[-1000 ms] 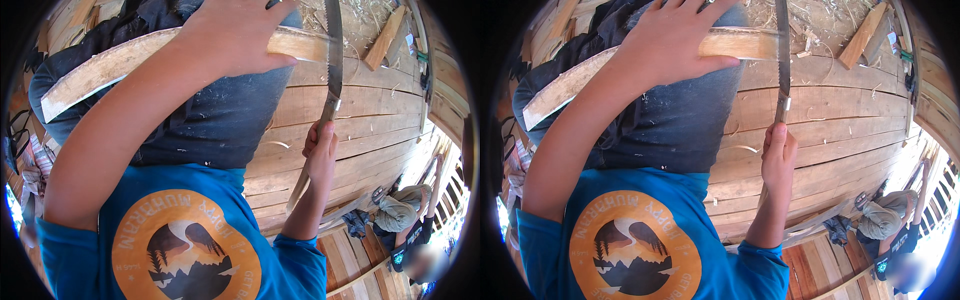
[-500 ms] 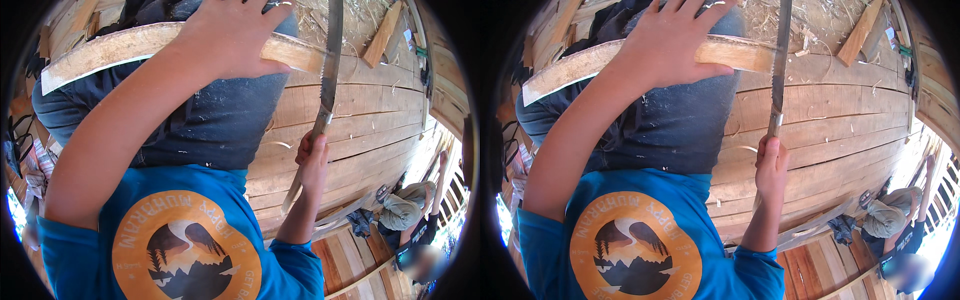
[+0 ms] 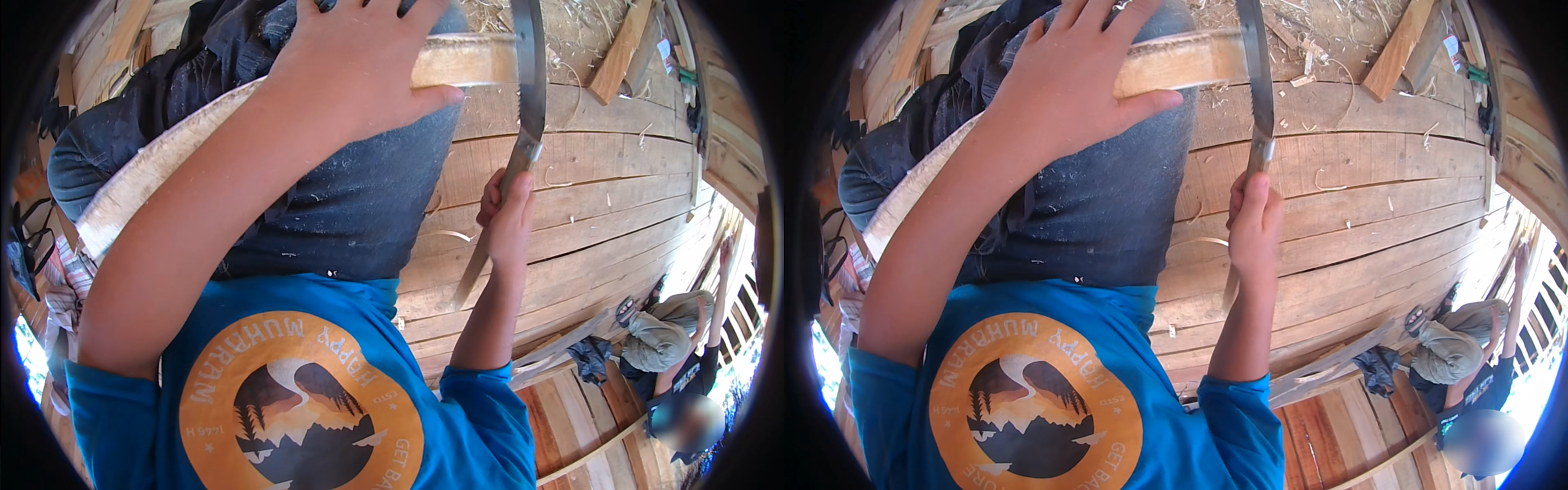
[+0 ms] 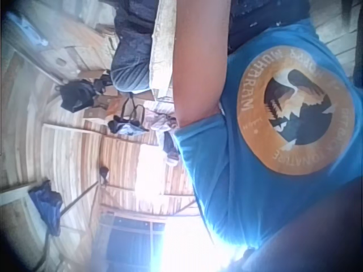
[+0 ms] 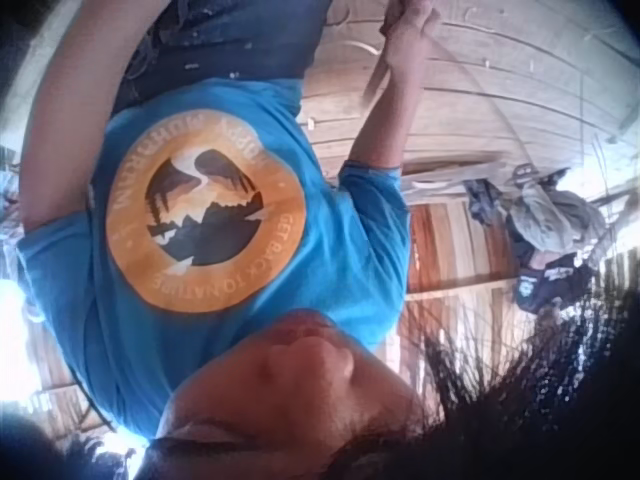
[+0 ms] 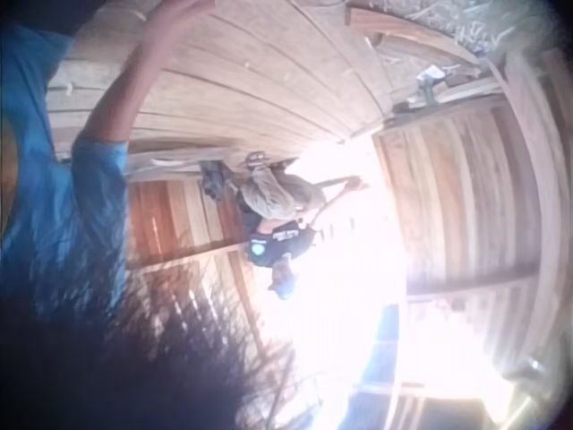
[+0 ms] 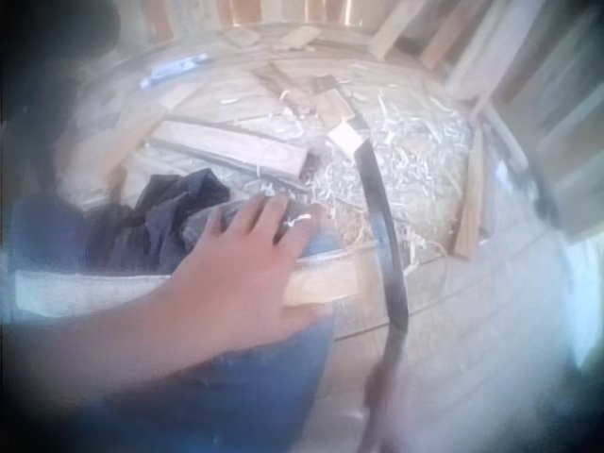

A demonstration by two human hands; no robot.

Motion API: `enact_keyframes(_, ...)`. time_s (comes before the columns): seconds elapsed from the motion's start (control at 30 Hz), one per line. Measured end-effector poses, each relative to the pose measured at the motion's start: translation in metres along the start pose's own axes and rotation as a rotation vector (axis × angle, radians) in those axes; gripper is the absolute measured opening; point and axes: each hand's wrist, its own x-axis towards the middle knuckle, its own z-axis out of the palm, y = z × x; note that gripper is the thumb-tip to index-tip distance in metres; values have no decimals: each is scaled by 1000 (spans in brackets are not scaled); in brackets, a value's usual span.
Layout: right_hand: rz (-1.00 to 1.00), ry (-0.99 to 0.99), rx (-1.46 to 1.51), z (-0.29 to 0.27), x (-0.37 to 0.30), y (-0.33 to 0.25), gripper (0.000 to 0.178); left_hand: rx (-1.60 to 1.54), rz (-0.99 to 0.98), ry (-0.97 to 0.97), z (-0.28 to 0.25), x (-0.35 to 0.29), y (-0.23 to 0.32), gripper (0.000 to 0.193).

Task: The person saws through pieces of wood by hand while sitting on a wooden floor, handling a long piece and then a smaller strip.

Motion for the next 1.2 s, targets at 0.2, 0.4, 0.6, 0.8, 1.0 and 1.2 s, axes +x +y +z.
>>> enact_keyframes(0.2, -5, -9, -97, -10, 4, -7, 57, -63, 94, 118, 23, 7, -16, 84)
enact_keyframes(0.4, 9, -22, -72, -3, -10, 0, 57, -64, 178, 82, 15, 9, -23, 82)
enact_keyframes(0.6, 44, 42, 52, 17, -20, -3, 58, -118, 234, 163, 18, 4, -41, 80)
enact_keyframes(0.8, 9, 122, -93, 15, -22, -10, 58, -46, 143, 513, 19, -47, -97, 65)
enact_keyframes(1.0, -8, 139, -81, 23, -19, -10, 56, -456, -192, 72, 8, -103, -187, 39)
enact_keyframes(1.2, -77, 206, -115, 26, -17, 1, 54, -584, -23, 197, 9, -103, -187, 38)
